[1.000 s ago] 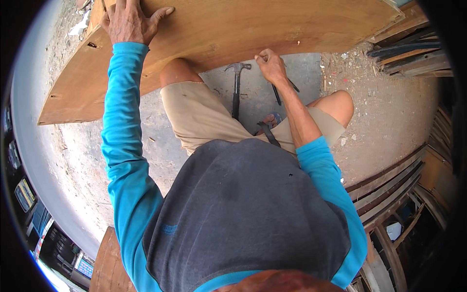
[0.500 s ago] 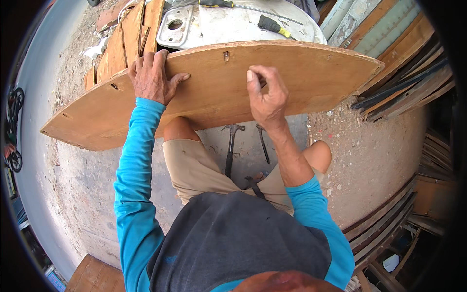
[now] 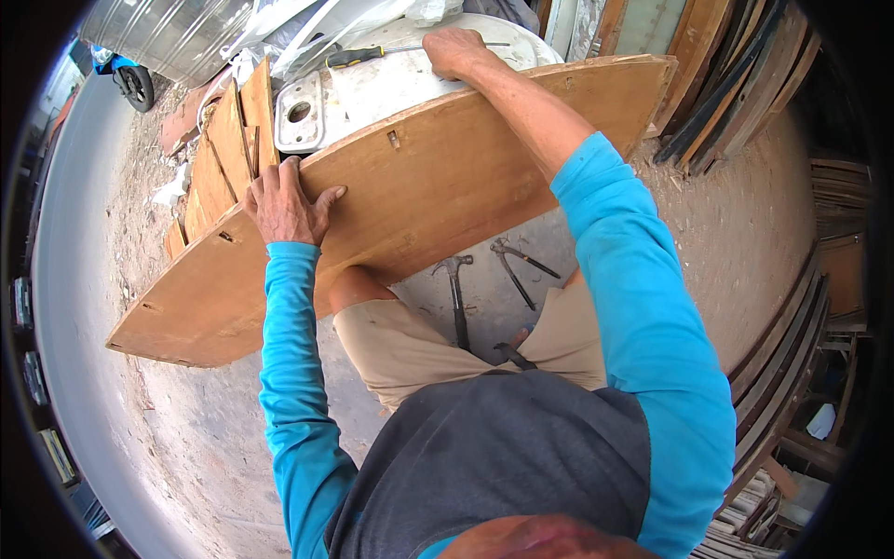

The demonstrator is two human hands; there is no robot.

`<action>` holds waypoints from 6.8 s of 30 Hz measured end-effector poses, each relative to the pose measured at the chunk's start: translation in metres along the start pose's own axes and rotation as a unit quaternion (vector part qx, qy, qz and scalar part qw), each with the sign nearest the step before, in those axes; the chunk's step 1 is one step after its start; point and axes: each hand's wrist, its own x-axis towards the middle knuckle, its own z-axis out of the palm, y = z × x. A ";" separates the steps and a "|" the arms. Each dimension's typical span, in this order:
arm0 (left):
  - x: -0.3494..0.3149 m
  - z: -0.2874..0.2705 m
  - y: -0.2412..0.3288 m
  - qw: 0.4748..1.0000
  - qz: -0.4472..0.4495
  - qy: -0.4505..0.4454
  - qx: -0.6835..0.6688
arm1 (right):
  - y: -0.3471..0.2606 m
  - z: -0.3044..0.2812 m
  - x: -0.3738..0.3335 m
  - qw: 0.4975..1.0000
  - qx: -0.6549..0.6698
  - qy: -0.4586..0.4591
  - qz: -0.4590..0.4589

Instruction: The person sits on the ground and uses pliers, a hammer, and a screwdriver to remove nails and screws from a large curved wooden board. They repeatedly pry, hammer, and unscrew fasteners along the board's edge, occasionally repositioning the board to access different areas.

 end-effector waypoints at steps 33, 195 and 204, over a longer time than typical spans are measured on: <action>0.157 0.085 0.300 0.894 0.342 -0.051 -0.284 | 0.106 0.168 -0.218 0.370 0.867 0.305 0.134; 0.152 0.074 0.313 0.961 0.196 -0.134 -0.140 | 0.149 0.083 -0.226 0.842 0.350 0.379 0.156; 0.155 0.074 0.313 0.962 0.193 -0.153 -0.115 | 0.144 0.059 -0.229 0.870 0.309 0.344 0.172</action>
